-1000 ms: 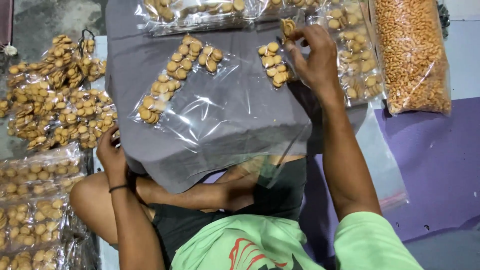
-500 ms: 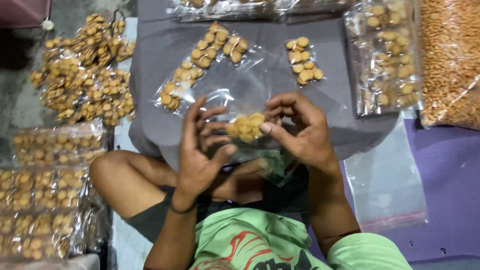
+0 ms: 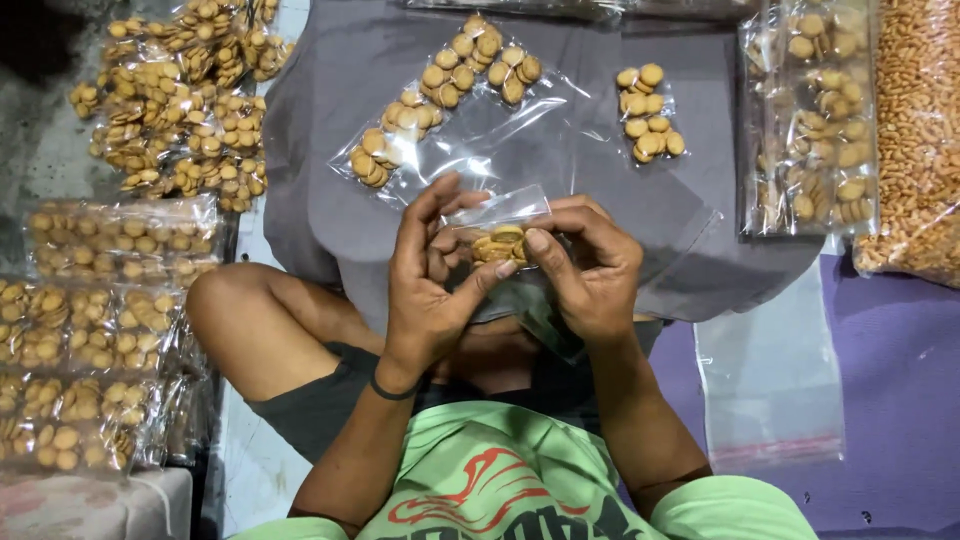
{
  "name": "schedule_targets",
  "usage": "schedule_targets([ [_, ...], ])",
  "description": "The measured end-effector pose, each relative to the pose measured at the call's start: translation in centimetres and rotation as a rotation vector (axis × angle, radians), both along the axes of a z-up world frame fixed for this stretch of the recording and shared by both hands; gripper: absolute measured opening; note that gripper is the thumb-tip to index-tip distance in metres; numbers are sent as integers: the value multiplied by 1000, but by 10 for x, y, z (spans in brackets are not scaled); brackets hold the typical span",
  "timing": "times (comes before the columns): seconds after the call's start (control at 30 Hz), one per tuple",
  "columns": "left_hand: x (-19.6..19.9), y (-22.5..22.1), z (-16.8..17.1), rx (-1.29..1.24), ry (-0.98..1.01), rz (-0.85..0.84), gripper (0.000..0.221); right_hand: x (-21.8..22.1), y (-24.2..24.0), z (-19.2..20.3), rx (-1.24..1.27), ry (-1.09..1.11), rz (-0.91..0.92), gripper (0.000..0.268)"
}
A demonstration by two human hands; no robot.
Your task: The worker is manually sorting and placing cookies and small packets into clear plastic bags.
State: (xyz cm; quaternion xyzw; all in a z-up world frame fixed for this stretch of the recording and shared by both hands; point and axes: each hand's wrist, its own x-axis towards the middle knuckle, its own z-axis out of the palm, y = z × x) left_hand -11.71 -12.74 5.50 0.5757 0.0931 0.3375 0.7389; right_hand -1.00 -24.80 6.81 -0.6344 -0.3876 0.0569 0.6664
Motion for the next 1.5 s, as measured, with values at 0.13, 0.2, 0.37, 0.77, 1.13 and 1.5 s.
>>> schedule_targets([
  [0.13,5,4,-21,-186,1,-35,66,-2,5,2,58,12,-1,10],
  [0.2,5,6,-21,-259,22,-105,48,-1,7,2,51,13,19,10],
  [0.37,5,5,-7,-69,43,15,12,-1,5,0,-46,91,86,24],
  [0.77,8,10,6,149,67,234,11,-5,6,-19,-33,123,62,19],
  [1.13,7,14,7,187,38,47,30,2,14,-3,-53,-51,24,9],
  [1.5,7,15,4,171,125,-22,19,14,7,-10,-25,50,49,9],
])
